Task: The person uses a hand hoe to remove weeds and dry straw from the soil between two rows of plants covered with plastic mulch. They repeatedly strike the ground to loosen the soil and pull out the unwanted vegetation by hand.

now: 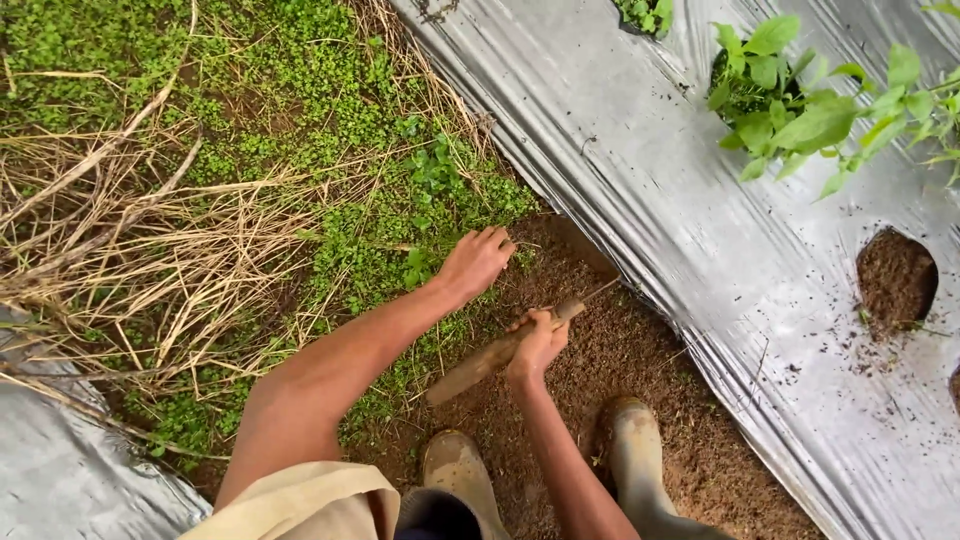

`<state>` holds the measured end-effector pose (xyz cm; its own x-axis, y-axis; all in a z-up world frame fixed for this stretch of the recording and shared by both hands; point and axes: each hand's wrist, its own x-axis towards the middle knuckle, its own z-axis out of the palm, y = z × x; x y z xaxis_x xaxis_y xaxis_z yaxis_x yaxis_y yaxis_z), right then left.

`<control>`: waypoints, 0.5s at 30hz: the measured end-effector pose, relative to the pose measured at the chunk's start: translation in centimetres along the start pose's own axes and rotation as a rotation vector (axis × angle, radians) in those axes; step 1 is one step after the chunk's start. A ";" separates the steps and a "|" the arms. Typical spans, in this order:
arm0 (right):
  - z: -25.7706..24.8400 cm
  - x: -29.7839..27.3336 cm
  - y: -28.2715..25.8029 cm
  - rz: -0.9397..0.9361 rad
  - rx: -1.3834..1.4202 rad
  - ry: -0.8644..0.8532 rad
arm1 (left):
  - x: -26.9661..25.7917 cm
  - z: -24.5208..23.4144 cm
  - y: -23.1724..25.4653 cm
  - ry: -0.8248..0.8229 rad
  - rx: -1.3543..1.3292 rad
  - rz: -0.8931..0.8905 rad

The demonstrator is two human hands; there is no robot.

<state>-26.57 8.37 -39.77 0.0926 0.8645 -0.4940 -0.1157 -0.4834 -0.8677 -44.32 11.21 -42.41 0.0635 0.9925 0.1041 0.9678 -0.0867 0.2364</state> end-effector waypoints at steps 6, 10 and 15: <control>-0.1 -2.6 0.6 0.117 -0.097 -0.050 | 0.4 -6.4 1.8 0.036 -0.252 -0.291; -0.6 -1.5 -1.9 0.055 -0.058 -0.004 | 0.9 -5.9 1.5 0.023 -0.269 -0.435; 1.4 -2.5 -4.8 0.009 0.039 0.019 | 0.9 -0.1 0.6 -0.092 -0.419 -0.602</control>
<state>-27.62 8.76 -34.28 0.1104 0.8569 -0.5034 -0.1552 -0.4855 -0.8604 -43.72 12.06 -42.11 -0.4109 0.8804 -0.2368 0.6685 0.4675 0.5783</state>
